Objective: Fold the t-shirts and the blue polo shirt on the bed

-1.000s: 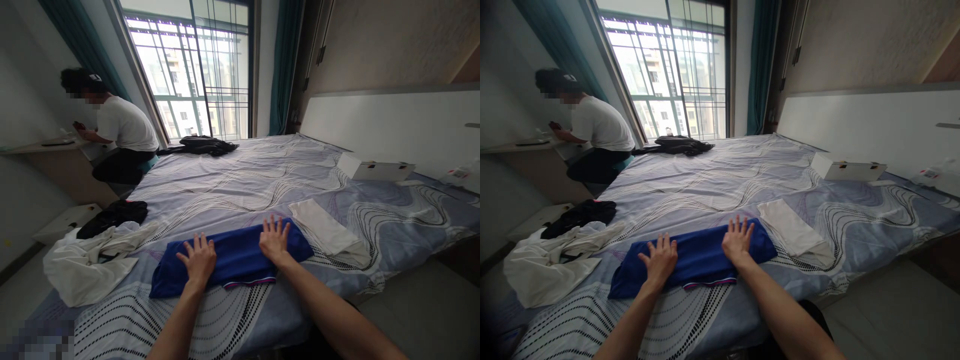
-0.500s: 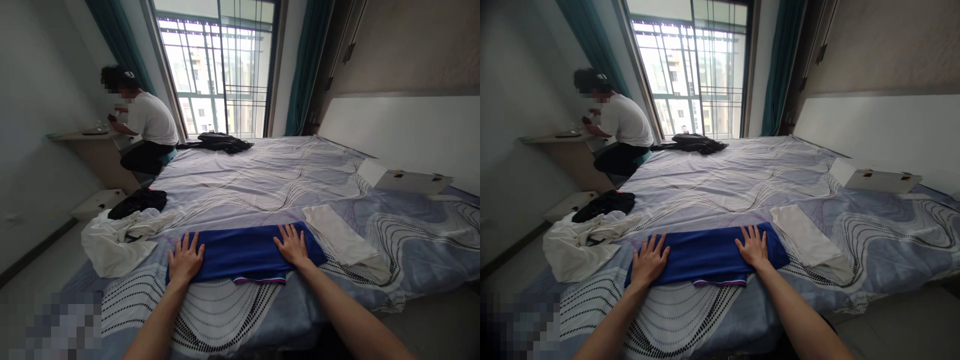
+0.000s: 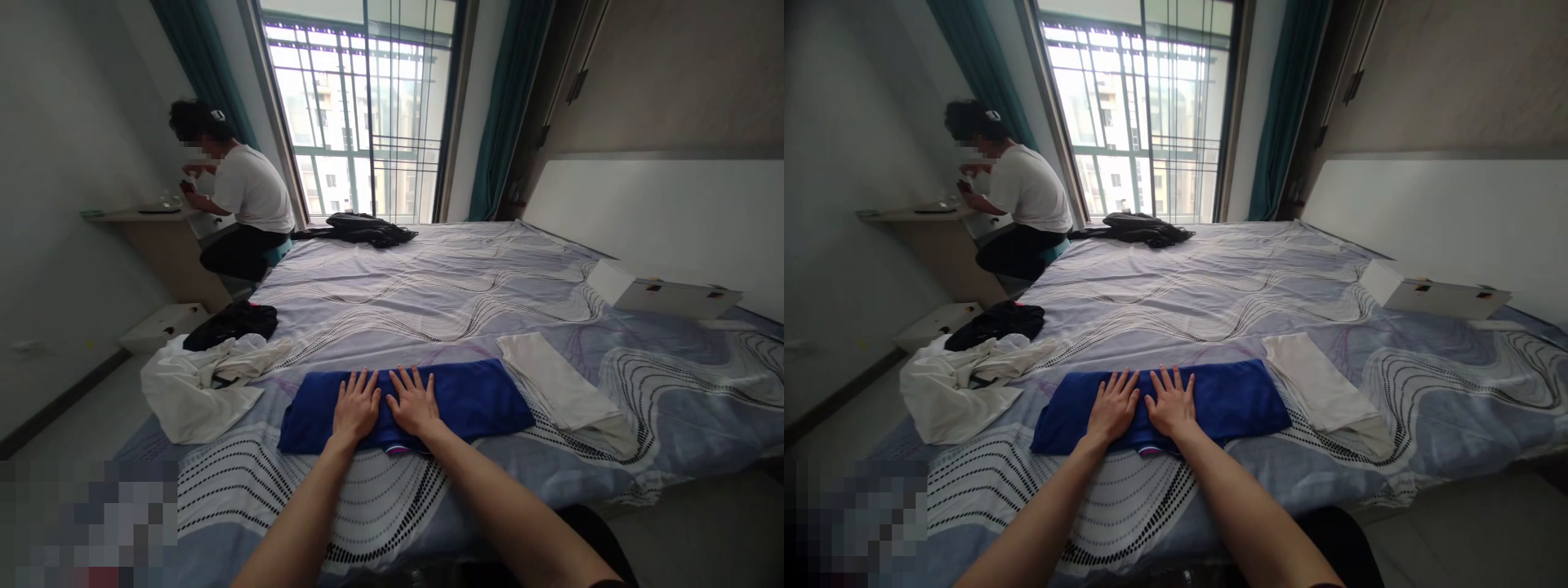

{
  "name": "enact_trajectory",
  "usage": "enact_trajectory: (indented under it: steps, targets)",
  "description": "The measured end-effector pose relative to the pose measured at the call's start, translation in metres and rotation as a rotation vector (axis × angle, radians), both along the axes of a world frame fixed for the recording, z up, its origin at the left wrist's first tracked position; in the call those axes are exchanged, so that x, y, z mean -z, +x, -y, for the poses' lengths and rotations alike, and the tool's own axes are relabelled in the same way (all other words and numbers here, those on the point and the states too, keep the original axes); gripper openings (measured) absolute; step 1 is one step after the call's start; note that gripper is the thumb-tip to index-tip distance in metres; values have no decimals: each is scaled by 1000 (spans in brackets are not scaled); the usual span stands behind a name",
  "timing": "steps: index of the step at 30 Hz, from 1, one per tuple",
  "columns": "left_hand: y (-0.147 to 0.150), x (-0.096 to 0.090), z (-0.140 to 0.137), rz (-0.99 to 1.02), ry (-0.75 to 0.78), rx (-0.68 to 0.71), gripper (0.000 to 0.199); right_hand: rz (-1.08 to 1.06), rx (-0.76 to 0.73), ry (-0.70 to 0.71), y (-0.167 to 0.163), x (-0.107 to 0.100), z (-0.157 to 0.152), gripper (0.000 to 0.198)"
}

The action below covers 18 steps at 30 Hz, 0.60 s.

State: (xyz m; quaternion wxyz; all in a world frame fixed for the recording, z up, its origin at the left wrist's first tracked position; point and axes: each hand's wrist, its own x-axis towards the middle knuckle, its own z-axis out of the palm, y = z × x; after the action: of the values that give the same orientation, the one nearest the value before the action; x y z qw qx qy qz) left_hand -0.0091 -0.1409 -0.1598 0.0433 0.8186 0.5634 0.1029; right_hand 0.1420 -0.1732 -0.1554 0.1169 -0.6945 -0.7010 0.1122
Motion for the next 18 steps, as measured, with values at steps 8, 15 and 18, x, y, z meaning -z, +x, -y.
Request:
enact_trajectory:
  steps: [8, 15, 18]
  targets:
    - [-54, 0, -16, -114, 16, -231, 62, 220, 330, -34, 164, 20, 27, 65]
    - [-86, -5, -25, -28, -78, -422, 70, 247, 436, 16, 227, 32, 67, 59]
    - [-97, -6, -27, 27, -105, -451, 70, 236, 535, 24, 217, 23, 70, 59]
